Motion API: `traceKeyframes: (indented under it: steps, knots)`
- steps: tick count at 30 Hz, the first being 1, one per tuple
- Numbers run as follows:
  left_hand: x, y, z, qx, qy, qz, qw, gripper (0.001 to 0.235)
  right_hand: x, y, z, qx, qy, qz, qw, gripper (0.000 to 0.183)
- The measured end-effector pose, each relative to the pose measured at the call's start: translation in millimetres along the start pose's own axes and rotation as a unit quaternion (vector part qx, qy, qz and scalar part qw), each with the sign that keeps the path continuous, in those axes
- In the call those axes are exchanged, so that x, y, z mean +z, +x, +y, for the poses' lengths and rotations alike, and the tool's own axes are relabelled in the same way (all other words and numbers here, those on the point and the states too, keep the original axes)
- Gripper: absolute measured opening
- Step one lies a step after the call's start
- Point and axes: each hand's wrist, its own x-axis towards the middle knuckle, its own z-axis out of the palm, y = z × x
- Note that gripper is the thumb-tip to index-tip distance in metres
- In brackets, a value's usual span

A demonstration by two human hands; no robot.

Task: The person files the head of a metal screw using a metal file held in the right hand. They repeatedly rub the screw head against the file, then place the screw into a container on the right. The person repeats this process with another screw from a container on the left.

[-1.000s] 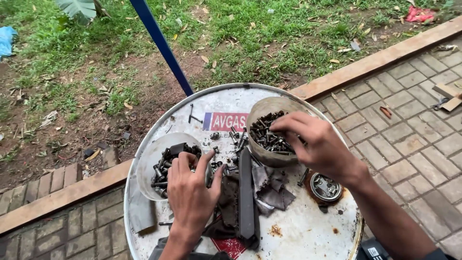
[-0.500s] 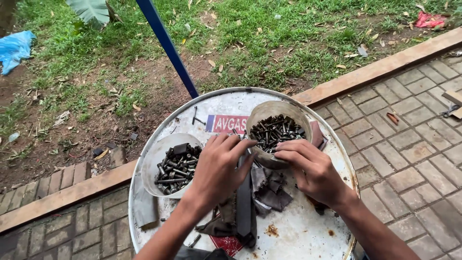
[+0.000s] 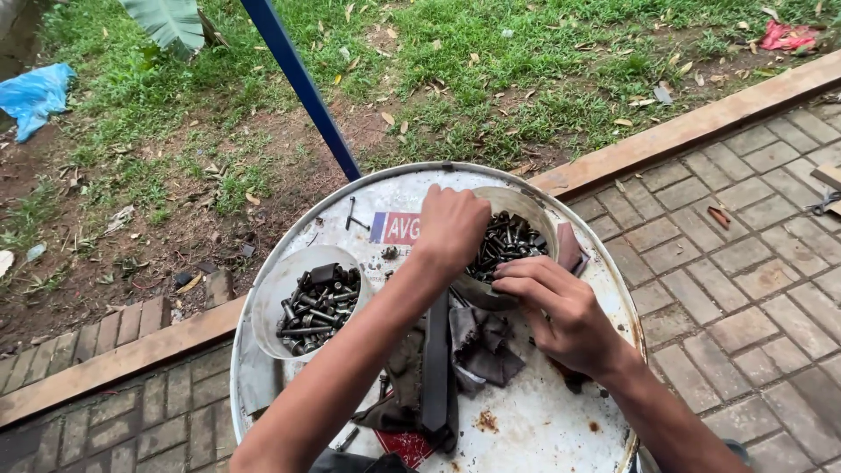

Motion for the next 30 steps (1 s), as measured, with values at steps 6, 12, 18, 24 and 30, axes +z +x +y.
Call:
traceKeyframes:
  steps: [6, 12, 18, 24, 30]
  knots:
    - [0, 1, 21, -0.051, 0.032, -0.017, 0.998, 0.014, -1, -3, 2, -0.004, 0.014, 0.000, 1.000, 0.015]
    - [-6, -5, 5, -0.004, -0.039, 0.022, 0.999, 0.017, -2, -6, 8, 0.001, 0.023, -0.001, 1.000, 0.014]
    - [-1, -21, -3, 0.002, -0.055, 0.024, 0.998, 0.018, -2, -2, 7, -0.003, 0.039, -0.002, 0.999, 0.014]
    - [-25, -17, 31, -0.098, 0.015, 0.005, 0.995, 0.013, -1, -8, 13, -0.011, 0.034, -0.001, 0.999, 0.016]
    - [-30, -14, 49, -0.146, 0.037, -0.033, 0.988, 0.019, -1, -10, 12, -0.019, 0.032, 0.002, 0.999, 0.015]
